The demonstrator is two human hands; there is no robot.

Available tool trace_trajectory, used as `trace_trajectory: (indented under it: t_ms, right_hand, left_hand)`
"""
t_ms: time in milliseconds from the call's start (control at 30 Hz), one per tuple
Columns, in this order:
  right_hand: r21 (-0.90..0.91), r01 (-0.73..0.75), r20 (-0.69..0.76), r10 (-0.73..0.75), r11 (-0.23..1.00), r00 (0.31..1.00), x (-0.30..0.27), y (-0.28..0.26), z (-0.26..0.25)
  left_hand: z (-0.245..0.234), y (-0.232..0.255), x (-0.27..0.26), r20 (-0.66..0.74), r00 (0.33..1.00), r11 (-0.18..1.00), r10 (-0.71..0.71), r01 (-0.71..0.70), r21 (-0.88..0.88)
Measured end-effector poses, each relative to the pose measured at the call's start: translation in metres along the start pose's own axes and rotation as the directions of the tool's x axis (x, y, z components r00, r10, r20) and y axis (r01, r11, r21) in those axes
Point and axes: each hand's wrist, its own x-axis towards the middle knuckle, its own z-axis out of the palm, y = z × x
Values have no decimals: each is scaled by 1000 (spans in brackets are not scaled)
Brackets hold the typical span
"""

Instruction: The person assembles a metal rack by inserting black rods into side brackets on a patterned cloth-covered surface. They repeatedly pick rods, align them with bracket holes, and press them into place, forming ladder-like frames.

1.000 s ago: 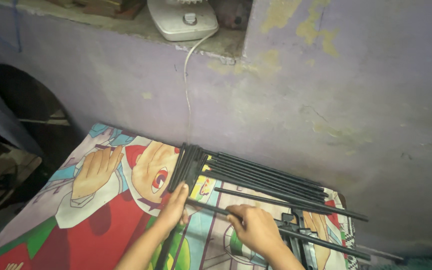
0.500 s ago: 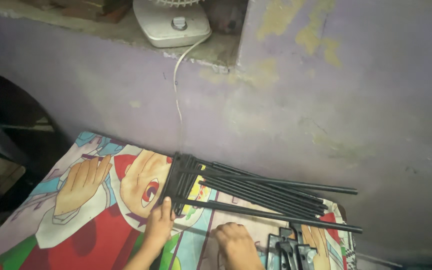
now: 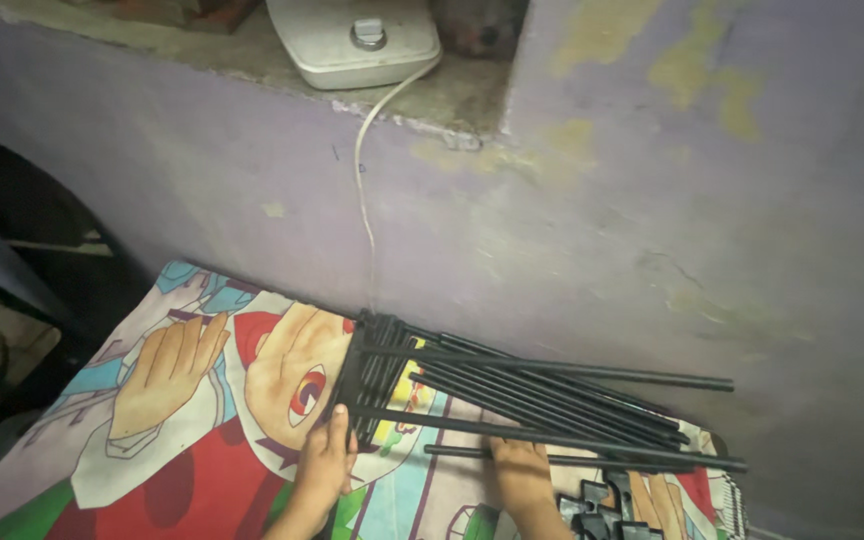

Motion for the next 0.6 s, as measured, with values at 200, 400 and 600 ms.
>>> trace_trajectory:
  t_ms: [200, 400, 600]
  right_hand:
    - [393, 173, 109, -233, 903, 966, -14, -25, -72]
    - [477, 397, -191, -349, 784, 918, -31, -66, -126]
    - [541, 388, -199, -334, 746, 921, -49, -87, -156]
  left_hand:
    - [-3, 7, -2, 28, 993, 991, -113, 114, -70]
    - [-5, 6, -6, 44, 998, 998, -41, 43, -50]
    - [-2, 7, -18, 5, 999, 999, -32, 32, -19]
